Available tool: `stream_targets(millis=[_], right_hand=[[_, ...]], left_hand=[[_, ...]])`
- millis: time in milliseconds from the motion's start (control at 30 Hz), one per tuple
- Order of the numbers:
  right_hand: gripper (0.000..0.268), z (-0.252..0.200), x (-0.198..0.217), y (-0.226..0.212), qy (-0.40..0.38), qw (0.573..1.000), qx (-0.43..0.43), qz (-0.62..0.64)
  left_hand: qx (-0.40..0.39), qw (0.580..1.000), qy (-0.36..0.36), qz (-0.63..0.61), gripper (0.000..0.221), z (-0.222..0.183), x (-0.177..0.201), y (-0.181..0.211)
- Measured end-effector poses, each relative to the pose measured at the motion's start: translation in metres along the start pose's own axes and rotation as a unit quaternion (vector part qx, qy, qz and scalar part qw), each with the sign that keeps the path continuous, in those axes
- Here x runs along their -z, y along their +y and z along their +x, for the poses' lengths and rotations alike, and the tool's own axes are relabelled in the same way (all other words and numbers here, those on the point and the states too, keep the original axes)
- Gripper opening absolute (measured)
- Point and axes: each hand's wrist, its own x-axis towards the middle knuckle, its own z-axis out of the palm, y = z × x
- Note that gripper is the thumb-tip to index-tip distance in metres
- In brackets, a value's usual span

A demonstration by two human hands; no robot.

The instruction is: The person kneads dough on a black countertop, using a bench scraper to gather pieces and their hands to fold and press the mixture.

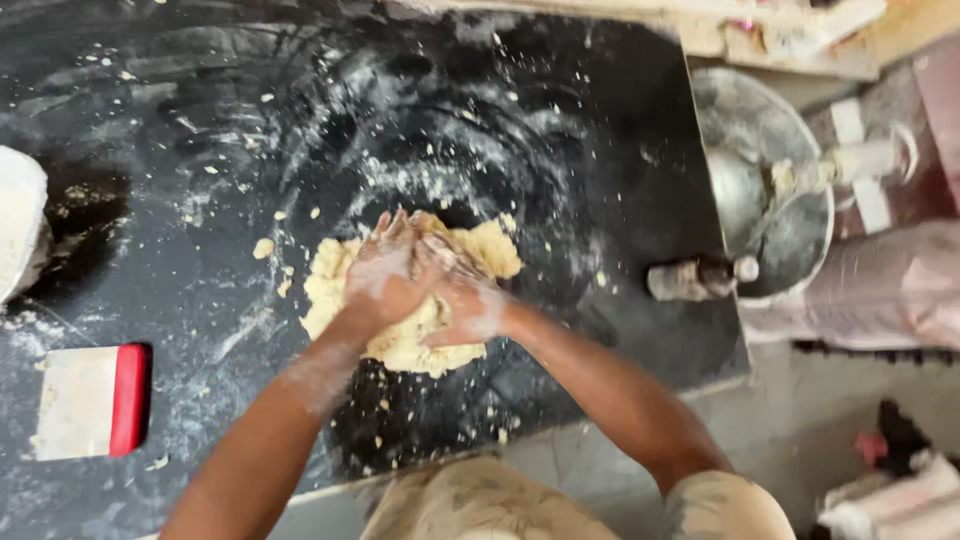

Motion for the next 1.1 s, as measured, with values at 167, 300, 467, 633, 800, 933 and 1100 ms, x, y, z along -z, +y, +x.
stream_targets(millis=[167, 300, 467, 633, 800, 933, 1100], right_hand=[[0.13, -0.073, -0.036, -0.025, 0.156, 0.97, -0.074, -0.17], [0.13, -0.064, -0.018, -0.006, 0.246, 0.966, -0.061, -0.051], [0.108, -0.007, 0.022, 0.074, 0.209, 0.946, -0.129, -0.214], [0.086, 0.037, 0.032, 0.173, 0.227, 0.936, -0.174, -0.204], [0.064, 0.054, 0.023, 0.21, 0.286, 0.923, -0.183, -0.18], [0.106, -0.025, 0.004, 0.146, 0.394, 0.818, 0.015, -0.418], [0.029, -0.059, 0.108, 0.099, 0.214, 0.954, -0.01, 0.209]], left_hand=[[-0.021, 0.987, -0.121, 0.102, 0.111, -0.031, -0.005, 0.065], [-0.13, 0.981, -0.008, 0.144, 0.113, 0.002, -0.015, 0.074], [-0.083, 0.986, -0.098, 0.103, 0.095, 0.112, -0.049, 0.06], [-0.054, 0.993, -0.05, 0.087, 0.083, 0.184, -0.085, 0.036], [-0.031, 0.996, -0.049, 0.065, 0.086, 0.187, -0.062, 0.044], [-0.133, 0.986, -0.054, 0.082, 0.088, 0.084, -0.035, 0.059], [0.15, 0.927, -0.29, -0.184, 0.073, 0.023, 0.036, 0.071]])
